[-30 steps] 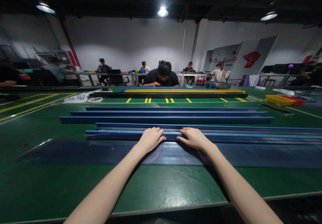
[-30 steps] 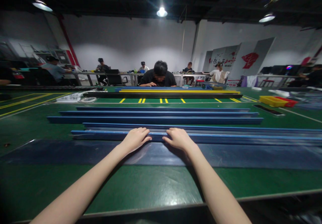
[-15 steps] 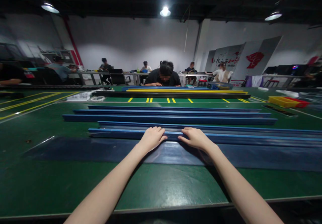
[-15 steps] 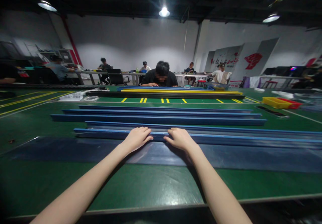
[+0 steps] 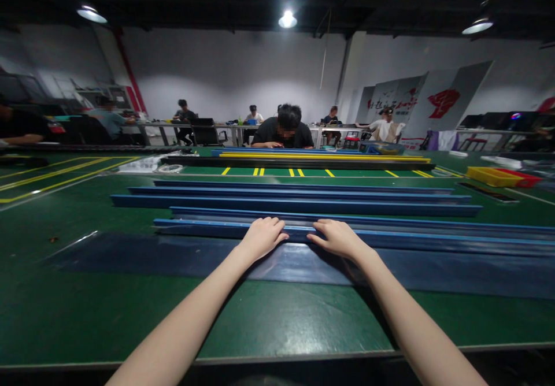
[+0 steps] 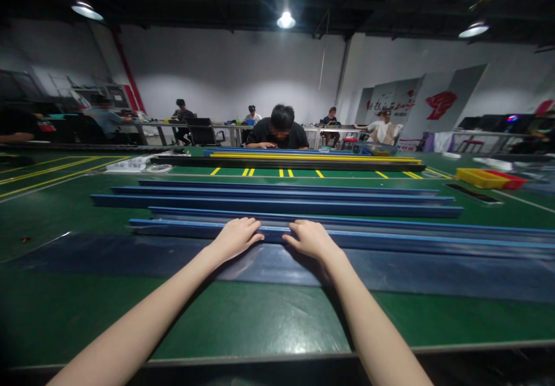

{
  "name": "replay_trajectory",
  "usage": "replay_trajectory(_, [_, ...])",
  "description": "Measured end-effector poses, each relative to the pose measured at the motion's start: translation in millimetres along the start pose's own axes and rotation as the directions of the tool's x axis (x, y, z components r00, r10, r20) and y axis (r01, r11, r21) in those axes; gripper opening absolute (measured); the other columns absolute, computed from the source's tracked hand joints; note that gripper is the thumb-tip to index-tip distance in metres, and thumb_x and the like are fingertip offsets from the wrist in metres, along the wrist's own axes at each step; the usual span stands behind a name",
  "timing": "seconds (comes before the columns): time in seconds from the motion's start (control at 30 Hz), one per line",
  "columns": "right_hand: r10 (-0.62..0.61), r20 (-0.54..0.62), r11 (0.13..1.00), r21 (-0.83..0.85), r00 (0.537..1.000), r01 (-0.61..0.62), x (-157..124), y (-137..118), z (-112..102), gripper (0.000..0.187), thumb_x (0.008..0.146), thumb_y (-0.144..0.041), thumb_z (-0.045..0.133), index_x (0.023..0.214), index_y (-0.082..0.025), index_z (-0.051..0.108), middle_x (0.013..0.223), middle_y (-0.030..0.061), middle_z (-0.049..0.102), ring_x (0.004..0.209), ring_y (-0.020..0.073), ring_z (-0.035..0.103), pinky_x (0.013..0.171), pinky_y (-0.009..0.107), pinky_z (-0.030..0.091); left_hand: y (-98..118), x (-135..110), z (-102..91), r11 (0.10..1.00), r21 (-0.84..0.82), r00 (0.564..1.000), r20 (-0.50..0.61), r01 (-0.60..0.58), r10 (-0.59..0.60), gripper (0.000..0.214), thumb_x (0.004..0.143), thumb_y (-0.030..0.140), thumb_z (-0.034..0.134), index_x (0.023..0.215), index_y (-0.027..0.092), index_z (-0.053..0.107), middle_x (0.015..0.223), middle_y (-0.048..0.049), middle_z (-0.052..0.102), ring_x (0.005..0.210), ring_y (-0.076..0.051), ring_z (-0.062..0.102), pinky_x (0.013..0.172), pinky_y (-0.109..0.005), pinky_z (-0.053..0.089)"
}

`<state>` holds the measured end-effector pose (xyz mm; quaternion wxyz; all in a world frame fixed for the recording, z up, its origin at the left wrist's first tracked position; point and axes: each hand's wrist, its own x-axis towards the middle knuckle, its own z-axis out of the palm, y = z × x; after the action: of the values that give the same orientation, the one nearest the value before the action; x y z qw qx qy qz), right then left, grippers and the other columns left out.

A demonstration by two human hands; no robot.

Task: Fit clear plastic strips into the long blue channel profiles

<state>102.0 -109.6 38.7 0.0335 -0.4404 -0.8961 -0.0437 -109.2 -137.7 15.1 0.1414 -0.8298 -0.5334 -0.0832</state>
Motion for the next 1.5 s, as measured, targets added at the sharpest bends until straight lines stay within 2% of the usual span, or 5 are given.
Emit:
replay_trajectory(0.83, [-0.021, -0.018, 1.0, -0.016, 1.0, 0.021, -0.3, 0.8, 0.2, 0.038, 0.088, -0.045, 0.034, 0.091, -0.018, 0.061, 0.091, 0.0079, 0.065, 0.082, 0.0186, 0.059, 0.067, 0.024, 0.038, 0.1, -1.0, -2.1, 1.0, 0.011, 1.0, 0.003, 0.002, -0.002, 0.023, 0.088, 0.039, 0.042, 0.093, 0.019, 0.053, 0.092, -0.004, 0.061, 0.088, -0.019, 0.057, 0.072, -0.028, 0.041])
replay_trajectory(1.5, [-0.035, -0.038, 0.999, -0.018, 0.999, 0.034, -0.1, 1.6, 2.8, 0.039, 0.088, -0.044, 0.033, 0.092, -0.017, 0.061, 0.093, 0.0085, 0.065, 0.086, 0.0193, 0.059, 0.071, 0.024, 0.038, 0.0, -0.6, -1.0, 0.999, 0.036, 1.0, 0.001, 0.004, -0.004, 0.024, 0.088, 0.039, 0.041, 0.094, 0.019, 0.053, 0.093, -0.0037, 0.062, 0.089, -0.02, 0.057, 0.072, -0.028, 0.042])
